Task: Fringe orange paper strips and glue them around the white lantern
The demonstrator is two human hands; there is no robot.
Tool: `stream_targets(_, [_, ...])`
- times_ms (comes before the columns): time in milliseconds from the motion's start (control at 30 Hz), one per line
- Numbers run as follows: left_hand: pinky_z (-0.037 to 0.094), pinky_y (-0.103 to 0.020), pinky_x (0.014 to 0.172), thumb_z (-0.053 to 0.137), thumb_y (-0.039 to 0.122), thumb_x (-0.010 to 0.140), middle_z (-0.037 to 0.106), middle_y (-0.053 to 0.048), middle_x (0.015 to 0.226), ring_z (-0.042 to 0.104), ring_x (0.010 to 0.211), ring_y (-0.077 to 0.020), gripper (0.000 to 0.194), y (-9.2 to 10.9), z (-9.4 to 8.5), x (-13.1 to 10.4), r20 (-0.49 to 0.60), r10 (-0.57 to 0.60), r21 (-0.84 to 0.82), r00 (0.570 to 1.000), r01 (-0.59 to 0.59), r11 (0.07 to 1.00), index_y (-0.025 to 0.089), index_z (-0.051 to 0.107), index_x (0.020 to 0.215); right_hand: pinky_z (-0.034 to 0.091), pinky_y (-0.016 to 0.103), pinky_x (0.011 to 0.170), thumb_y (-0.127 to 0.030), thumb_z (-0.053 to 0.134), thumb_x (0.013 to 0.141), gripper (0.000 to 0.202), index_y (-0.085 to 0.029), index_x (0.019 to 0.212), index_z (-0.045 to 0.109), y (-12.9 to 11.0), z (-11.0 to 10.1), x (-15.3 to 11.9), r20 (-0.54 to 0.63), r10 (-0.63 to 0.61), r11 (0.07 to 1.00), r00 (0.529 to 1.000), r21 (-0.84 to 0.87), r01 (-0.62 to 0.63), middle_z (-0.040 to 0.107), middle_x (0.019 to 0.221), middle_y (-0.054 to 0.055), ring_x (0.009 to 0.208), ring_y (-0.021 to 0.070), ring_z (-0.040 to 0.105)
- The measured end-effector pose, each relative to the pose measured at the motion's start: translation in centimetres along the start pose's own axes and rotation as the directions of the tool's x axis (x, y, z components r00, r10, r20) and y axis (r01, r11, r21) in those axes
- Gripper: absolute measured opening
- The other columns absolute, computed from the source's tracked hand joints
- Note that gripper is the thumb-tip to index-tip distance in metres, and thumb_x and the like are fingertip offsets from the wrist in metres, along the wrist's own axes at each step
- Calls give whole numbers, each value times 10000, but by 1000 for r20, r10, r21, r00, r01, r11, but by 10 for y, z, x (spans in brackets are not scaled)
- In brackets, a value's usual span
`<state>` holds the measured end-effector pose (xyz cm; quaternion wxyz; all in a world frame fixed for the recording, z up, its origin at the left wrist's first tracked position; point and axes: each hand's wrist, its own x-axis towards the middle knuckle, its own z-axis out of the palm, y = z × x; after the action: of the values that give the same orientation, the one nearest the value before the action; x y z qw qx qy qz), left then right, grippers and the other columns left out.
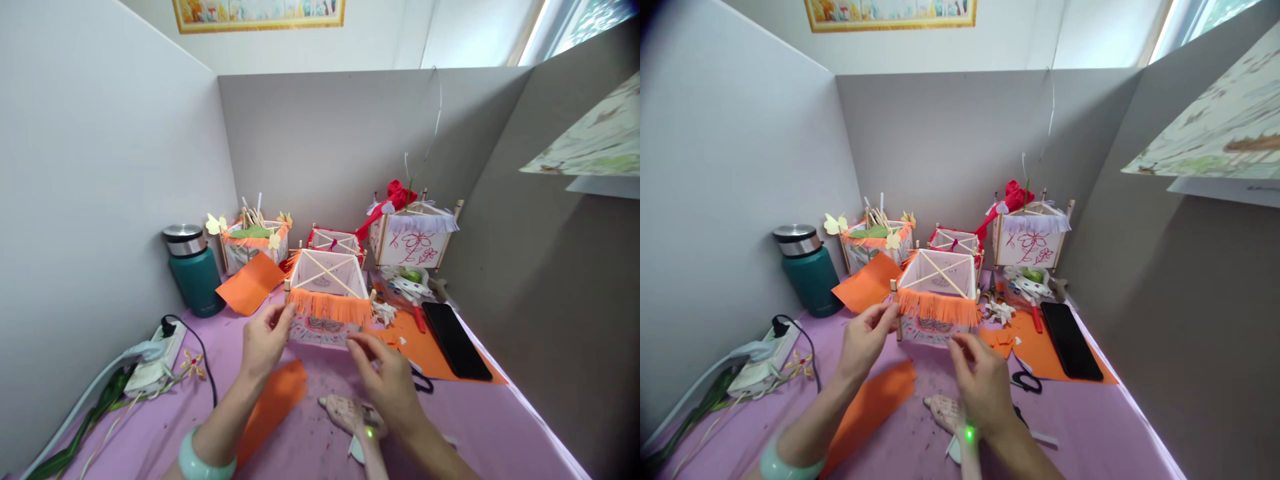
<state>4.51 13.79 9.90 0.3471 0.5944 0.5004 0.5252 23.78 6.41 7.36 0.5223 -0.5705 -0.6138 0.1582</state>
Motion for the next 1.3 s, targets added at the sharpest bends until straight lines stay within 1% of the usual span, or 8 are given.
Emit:
stream_targets(100, [491,-245,566,667,483,730,622,-13,617,582,563,-125,383,13,13,1,169,-208,-312,964,252,916,119,658,846,511,280,590,-462,656,779,387,-158,1018,660,-8,4,11,165,399,790,902,437,-429,693,1024,109,850,225,657])
stream_targets(200, [476,-223,522,737,457,663,602,1,586,550,505,-95,378,20,26,2,257,-299,-509,919,392,766,111,631,773,490,205,529,-457,744,691,411,-142,947,680,-24,14,24,339,437,487,833,690,-536,681,1047,96,826,173,653])
stream_targets(300, [409,-192,439,783,404,611,577,18,538,472,410,-55,352,18,32,5,328,-334,-576,884,467,670,121,579,655,404,156,418,-488,793,603,419,-102,715,676,-33,22,35,370,503,359,781,733,-578,673,685,30,495,66,553])
stream_targets(400, [399,-195,421,766,422,624,534,44,494,446,389,-56,347,10,32,6,329,-347,-581,878,478,658,133,578,663,362,140,388,-461,816,569,398,-118,668,642,-26,24,39,315,556,366,769,738,-567,587,510,-43,385,31,463])
stream_targets(733, [375,-195,417,723,453,662,536,19,441,463,379,-72,365,6,36,4,279,-238,-455,930,346,820,107,609,640,343,161,376,-518,748,622,409,-134,652,609,-17,34,42,230,533,504,814,687,-524,610,518,-25,384,59,500])
stream_targets(967, [385,-200,406,729,441,624,623,-10,597,475,398,-64,356,-15,9,6,161,-307,-398,938,347,850,109,636,717,322,163,383,-506,731,627,407,-118,722,653,18,5,25,163,573,573,803,621,-535,606,539,-18,393,58,487])
stream_targets(1167, [403,-205,436,744,407,637,578,13,507,498,420,-88,338,3,17,-2,306,-213,-278,928,301,912,112,650,773,375,185,429,-497,762,629,399,-136,747,640,3,-5,19,146,459,702,877,546,-458,629,583,-8,438,75,507])
stream_targets(1300, [381,-205,414,673,505,682,571,2,509,474,398,-80,387,6,22,3,202,-252,-375,946,312,873,125,603,667,366,200,413,-626,620,710,471,-157,742,587,-1,-6,28,97,442,759,892,490,-430,618,601,-1,418,83,501])
